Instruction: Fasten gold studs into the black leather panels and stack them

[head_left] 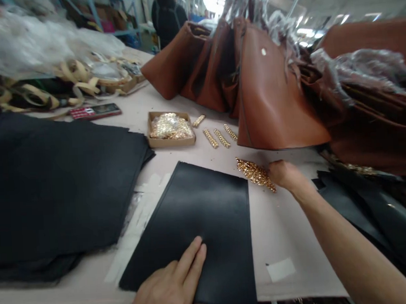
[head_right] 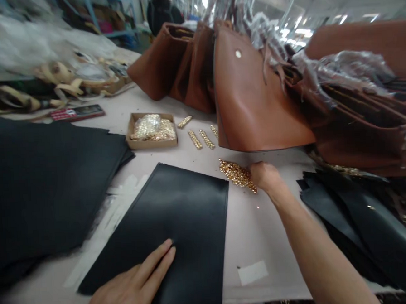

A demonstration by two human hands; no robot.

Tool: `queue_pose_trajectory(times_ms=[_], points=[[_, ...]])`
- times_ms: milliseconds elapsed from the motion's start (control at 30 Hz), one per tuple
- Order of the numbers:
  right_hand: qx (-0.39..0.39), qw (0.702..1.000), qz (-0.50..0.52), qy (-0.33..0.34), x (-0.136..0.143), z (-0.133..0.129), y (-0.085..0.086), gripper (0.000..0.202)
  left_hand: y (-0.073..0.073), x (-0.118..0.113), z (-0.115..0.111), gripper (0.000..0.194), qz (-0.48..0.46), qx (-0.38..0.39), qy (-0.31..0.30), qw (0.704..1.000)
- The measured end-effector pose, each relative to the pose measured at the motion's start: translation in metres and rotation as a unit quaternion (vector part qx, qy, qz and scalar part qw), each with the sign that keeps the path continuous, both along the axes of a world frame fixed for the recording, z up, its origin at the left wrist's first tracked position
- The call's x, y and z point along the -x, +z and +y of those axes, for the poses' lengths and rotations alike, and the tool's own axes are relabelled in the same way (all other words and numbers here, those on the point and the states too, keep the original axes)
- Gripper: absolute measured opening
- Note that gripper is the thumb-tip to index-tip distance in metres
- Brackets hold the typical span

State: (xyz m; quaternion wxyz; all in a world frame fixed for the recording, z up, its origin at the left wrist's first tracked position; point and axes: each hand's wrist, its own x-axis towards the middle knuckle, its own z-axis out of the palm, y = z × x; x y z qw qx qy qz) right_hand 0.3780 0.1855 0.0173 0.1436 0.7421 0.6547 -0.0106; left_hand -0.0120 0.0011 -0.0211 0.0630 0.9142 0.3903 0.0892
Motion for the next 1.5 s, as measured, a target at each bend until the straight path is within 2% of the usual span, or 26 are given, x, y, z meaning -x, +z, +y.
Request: queue_pose_trajectory(times_ms=[100,200,267,333,367,400,467,500,533,633,733,800,1000,1333,1500], points=[[-0.014,1.0,0.009,-0.009,0.0,0.004,0.002,0.022,0.017,-0.006,0.0,0.076,0.032,0.053,0.016,0.998],[-0.052,0.998,0.032,-0.015,0.005,-0.002,0.011,0.017,0.023,-0.008,0.0,0.074,0.034,0.093,0.018,0.995],[-0.079,0.996,0.048,-0.016,0.017,-0.015,0.016,0.021,0.024,-0.007,-0.001,0.068,0.015,0.099,0.003,0.995],[-0.096,0.988,0.119,-0.013,0.041,-0.037,0.018,0.027,0.023,-0.005,-0.001,0.062,-0.005,0.097,-0.01,0.995],[-0.096,0.978,0.186,-0.013,0.056,-0.051,0.017,0.03,0.023,-0.004,-0.001,0.061,-0.013,0.097,-0.016,0.995],[-0.092,0.952,0.292,-0.019,0.074,-0.066,0.015,0.032,0.022,-0.003,-0.001,0.06,-0.019,0.095,-0.018,0.995],[-0.052,0.881,0.469,-0.033,0.11,-0.097,0.009,0.034,0.02,-0.003,-0.001,0.059,-0.028,0.091,-0.016,0.995],[-0.026,0.857,0.513,-0.036,0.128,-0.11,0.006,0.033,0.019,-0.002,-0.001,0.058,-0.033,0.087,-0.014,0.996],[0.002,0.847,0.531,-0.031,0.143,-0.121,0.004,0.03,0.018,-0.003,-0.002,0.057,-0.038,0.082,-0.011,0.996],[0.047,0.866,0.497,0.026,0.176,-0.138,0.003,0.019,0.016,-0.003,-0.004,0.055,-0.054,0.07,-0.015,0.996],[0.062,0.889,0.443,0.097,0.19,-0.138,0.008,0.015,0.015,-0.002,-0.005,0.053,-0.062,0.059,-0.017,0.996],[0.07,0.897,0.421,0.115,0.194,-0.135,0.012,0.015,0.014,-0.002,-0.005,0.053,-0.062,0.055,-0.014,0.997],[0.093,0.915,0.383,0.083,0.203,-0.13,0.017,0.015,0.014,-0.002,-0.004,0.051,-0.075,0.046,-0.013,0.996],[0.206,0.893,0.401,-0.009,0.199,-0.104,0.011,0.009,0.011,-0.001,-0.004,0.042,-0.08,0.038,-0.03,0.996],[0.211,0.913,0.349,-0.007,0.211,-0.093,0.019,0.012,0.009,0.001,-0.002,0.043,-0.075,0.044,-0.041,0.995]])
